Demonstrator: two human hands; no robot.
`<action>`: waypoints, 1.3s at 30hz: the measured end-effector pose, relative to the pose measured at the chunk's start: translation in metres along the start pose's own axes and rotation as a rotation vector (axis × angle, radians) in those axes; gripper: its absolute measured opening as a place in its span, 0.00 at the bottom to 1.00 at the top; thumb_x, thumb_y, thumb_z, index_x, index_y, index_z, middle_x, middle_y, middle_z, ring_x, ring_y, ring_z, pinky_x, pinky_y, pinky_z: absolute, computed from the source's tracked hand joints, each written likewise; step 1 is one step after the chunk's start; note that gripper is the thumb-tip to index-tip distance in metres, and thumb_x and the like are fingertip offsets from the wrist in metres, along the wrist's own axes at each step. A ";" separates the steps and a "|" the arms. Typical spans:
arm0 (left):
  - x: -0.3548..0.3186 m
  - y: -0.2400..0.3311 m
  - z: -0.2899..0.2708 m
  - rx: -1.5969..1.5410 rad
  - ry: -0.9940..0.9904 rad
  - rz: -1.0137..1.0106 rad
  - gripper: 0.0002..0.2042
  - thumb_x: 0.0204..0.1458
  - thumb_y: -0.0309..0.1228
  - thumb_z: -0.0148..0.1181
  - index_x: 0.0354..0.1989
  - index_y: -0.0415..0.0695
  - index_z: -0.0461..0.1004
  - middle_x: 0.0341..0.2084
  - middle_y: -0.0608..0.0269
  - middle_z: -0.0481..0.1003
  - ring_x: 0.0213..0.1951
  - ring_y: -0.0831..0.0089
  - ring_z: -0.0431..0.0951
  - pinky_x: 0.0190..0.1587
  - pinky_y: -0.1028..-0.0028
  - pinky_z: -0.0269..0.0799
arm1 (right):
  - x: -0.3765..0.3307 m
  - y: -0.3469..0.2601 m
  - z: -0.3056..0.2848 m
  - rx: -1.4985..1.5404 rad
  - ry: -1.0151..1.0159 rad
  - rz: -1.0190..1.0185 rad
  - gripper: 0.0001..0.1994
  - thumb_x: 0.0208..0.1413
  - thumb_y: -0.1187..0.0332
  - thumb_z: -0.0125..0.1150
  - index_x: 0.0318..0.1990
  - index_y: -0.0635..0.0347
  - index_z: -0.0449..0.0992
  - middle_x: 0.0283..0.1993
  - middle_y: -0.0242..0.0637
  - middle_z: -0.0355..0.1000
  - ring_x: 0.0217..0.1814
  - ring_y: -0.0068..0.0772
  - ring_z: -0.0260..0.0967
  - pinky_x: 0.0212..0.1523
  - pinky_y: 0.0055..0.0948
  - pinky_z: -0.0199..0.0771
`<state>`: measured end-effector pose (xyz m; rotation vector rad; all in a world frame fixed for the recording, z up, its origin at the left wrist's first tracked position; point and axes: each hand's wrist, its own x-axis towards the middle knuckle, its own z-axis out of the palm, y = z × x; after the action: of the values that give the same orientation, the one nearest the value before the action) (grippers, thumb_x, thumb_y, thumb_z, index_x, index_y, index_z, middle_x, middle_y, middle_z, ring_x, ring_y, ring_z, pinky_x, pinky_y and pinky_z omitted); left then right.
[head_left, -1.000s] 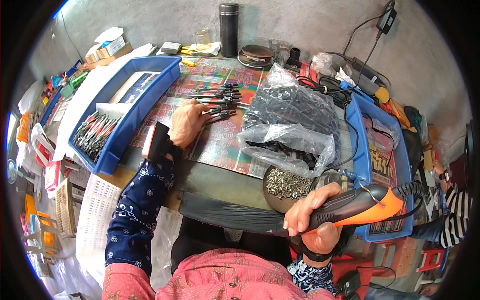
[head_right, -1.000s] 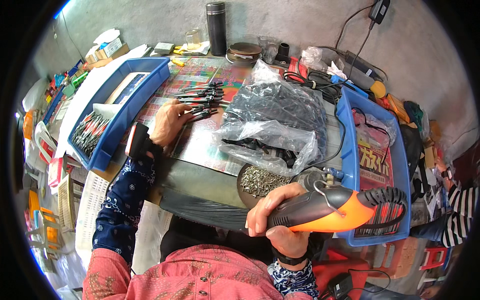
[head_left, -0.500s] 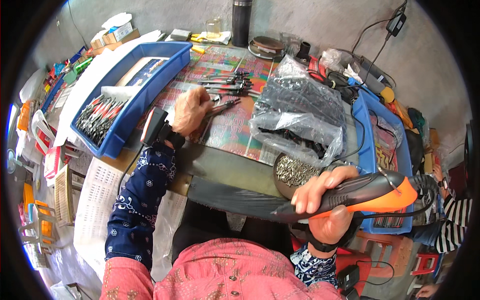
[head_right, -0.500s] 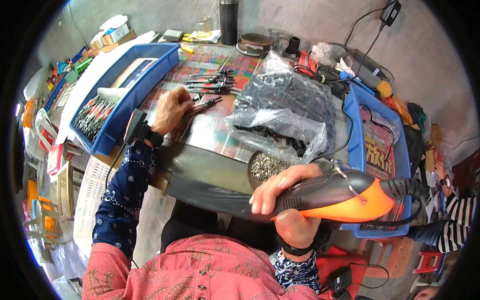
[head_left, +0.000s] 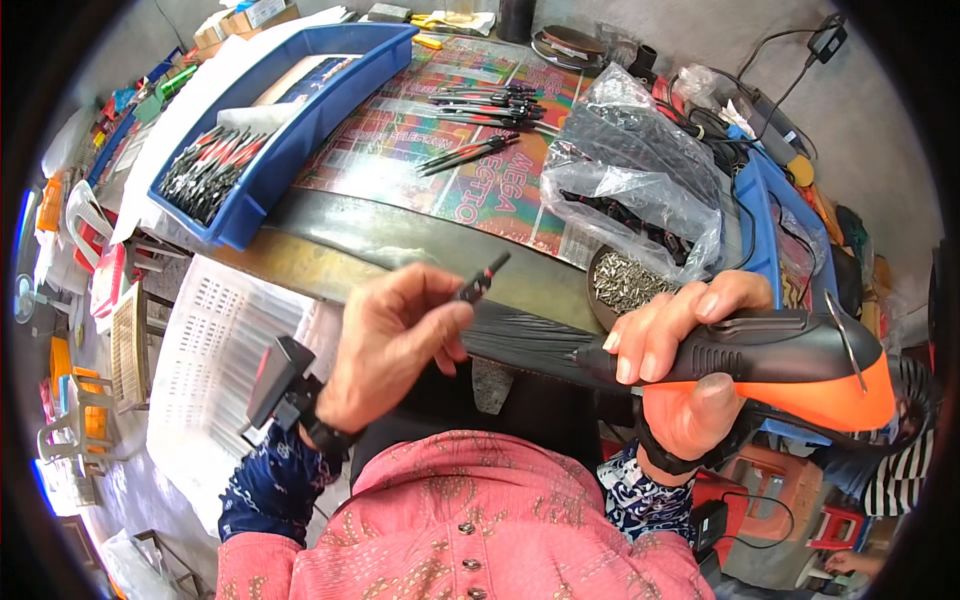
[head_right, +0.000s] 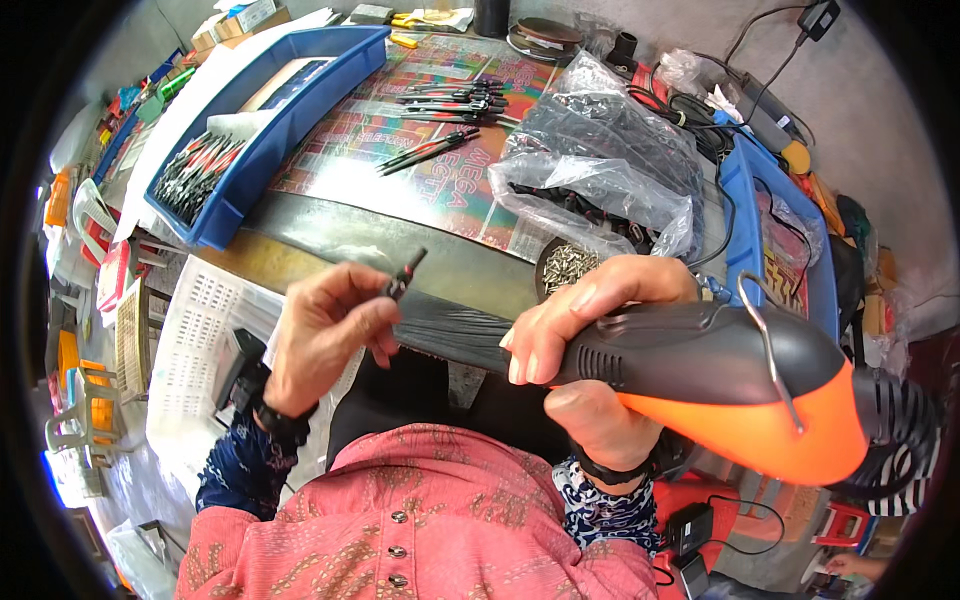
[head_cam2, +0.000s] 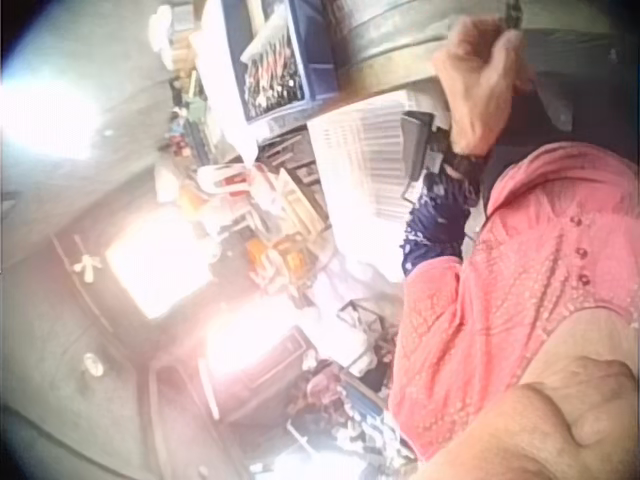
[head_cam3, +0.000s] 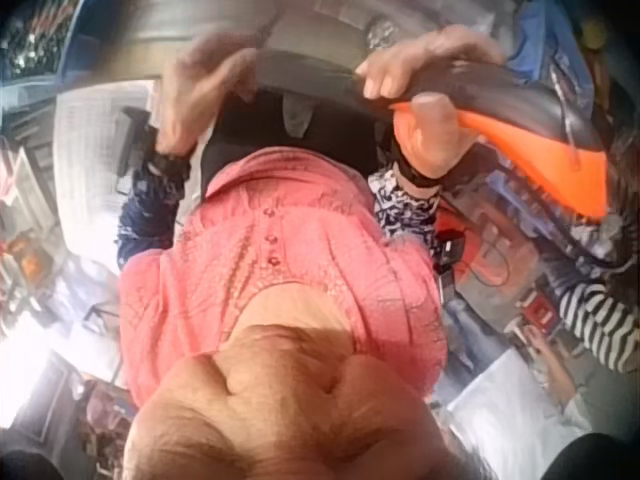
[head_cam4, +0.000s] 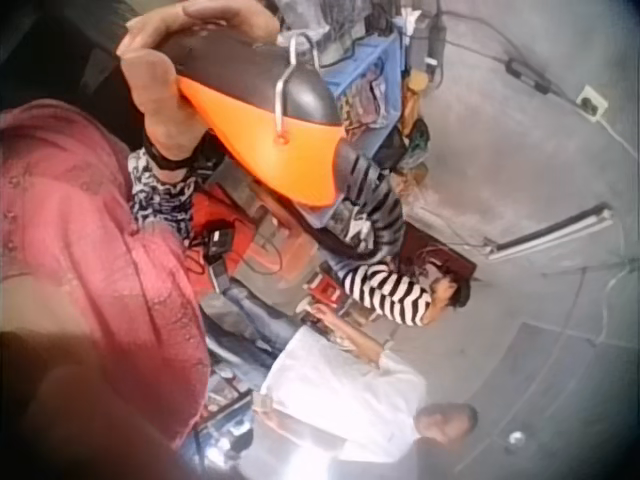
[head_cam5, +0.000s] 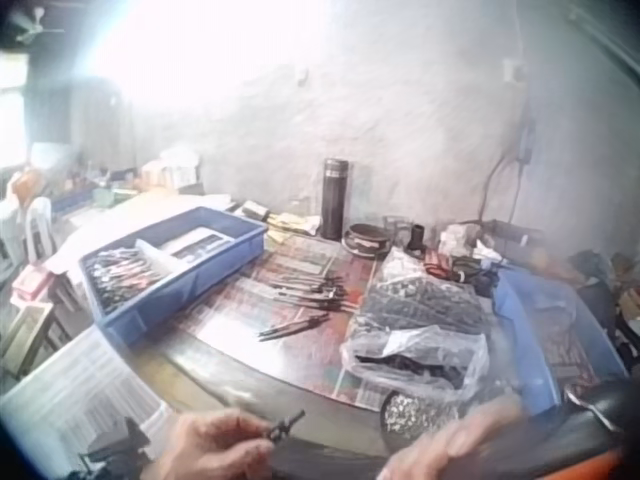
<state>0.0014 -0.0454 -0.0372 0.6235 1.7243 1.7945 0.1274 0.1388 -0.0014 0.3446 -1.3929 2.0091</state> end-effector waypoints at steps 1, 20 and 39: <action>-0.009 -0.004 0.002 -0.103 -0.019 -0.073 0.07 0.53 0.23 0.55 0.38 0.34 0.69 0.25 0.60 0.74 0.23 0.79 0.76 0.22 0.80 0.74 | 0.001 0.001 0.003 -0.031 -0.008 -0.015 0.25 0.43 0.69 0.69 0.44 0.62 0.58 0.25 0.37 0.66 0.24 0.31 0.68 0.32 0.34 0.72; -0.040 -0.041 0.024 -0.556 0.024 -0.452 0.05 0.56 0.26 0.53 0.36 0.39 0.65 0.28 0.59 0.75 0.24 0.79 0.72 0.19 0.83 0.64 | 0.010 0.022 0.036 -0.136 -0.199 0.039 0.33 0.42 0.41 0.66 0.42 0.58 0.60 0.22 0.34 0.66 0.19 0.30 0.65 0.27 0.32 0.68; -0.038 -0.046 0.030 -0.478 0.068 -0.453 0.06 0.55 0.27 0.54 0.36 0.38 0.67 0.28 0.62 0.75 0.22 0.83 0.70 0.19 0.86 0.62 | 0.009 0.037 0.045 -0.226 -0.116 0.084 0.35 0.39 0.36 0.63 0.40 0.58 0.62 0.21 0.32 0.64 0.18 0.29 0.64 0.24 0.31 0.67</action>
<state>0.0525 -0.0490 -0.0792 -0.0301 1.2687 1.8045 0.0895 0.0930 -0.0056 0.3100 -1.7141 1.8978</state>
